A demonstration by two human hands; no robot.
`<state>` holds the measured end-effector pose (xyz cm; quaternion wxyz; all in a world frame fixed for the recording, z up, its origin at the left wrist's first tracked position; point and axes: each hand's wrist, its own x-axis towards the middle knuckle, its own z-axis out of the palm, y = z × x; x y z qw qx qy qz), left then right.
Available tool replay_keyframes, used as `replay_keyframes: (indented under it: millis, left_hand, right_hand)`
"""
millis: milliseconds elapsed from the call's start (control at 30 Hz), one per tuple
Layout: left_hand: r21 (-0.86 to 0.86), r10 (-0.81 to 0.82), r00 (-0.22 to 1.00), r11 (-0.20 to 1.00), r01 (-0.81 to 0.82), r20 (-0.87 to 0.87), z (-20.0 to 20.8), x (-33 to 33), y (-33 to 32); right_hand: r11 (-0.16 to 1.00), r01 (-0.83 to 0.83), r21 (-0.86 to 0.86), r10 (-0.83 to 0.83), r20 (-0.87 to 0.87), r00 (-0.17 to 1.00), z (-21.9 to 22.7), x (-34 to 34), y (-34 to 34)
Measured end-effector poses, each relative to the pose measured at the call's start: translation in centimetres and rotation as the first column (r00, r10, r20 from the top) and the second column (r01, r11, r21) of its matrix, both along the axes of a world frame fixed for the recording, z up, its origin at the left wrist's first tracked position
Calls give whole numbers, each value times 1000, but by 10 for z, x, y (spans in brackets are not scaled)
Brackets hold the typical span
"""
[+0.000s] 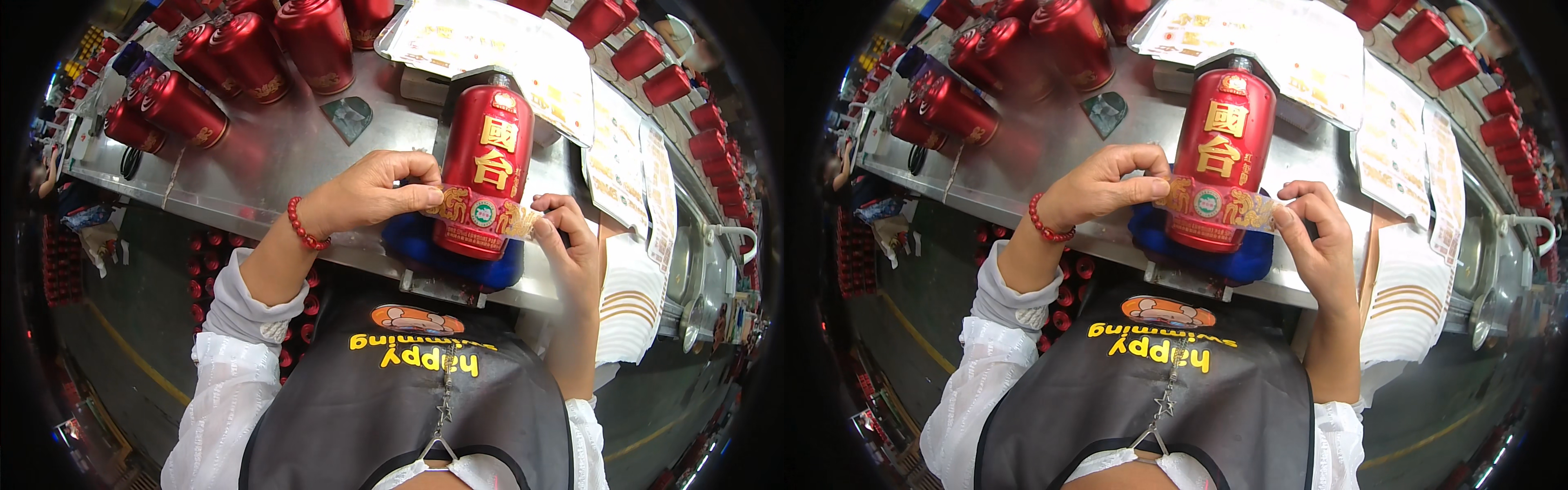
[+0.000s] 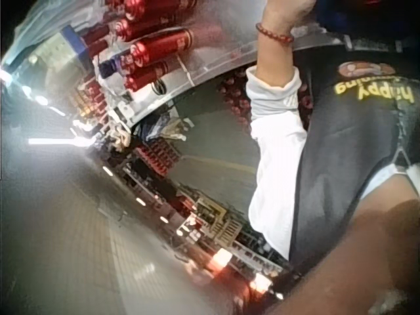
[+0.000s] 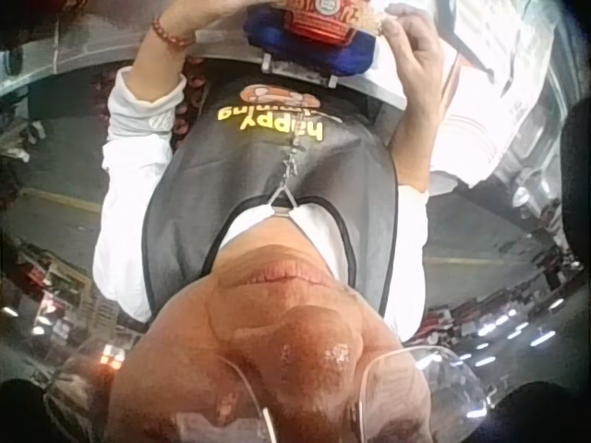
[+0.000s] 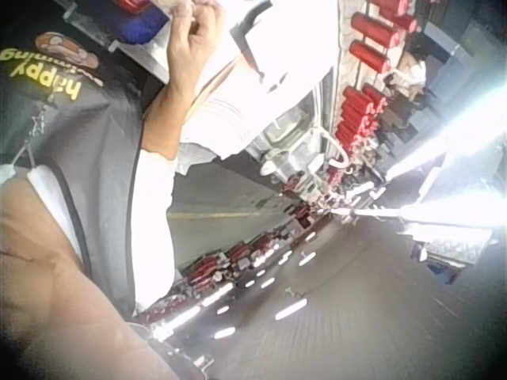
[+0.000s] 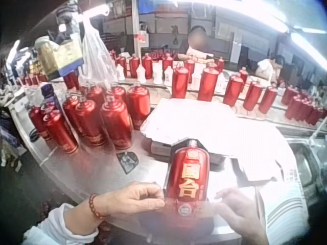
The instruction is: The person applies gold stickers to red beverage cans. They peel each sticker from a sheet, position it on the can, and smooth it down with a small tool. The person repeats this process for multiple cans on a stainless steel workbench.
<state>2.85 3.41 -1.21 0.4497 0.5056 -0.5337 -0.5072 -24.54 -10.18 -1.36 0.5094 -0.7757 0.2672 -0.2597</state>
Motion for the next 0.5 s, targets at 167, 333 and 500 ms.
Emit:
replay_keyframes:
  millis: [167,333,500]
  left_hand:
    - [-25,23,996,999,-21,86,0,0,-1]
    - [-43,55,976,998,-47,213,4,-3,-1]
    - [-229,293,892,948,-223,343,-7,-9,9]
  right_hand:
    - [1000,-26,8,25,8,1000,-7,0,-3]
    - [974,29,-224,-43,-60,997,-17,-2,-12]
    - [908,135,-397,-180,-79,980,5,2,2]
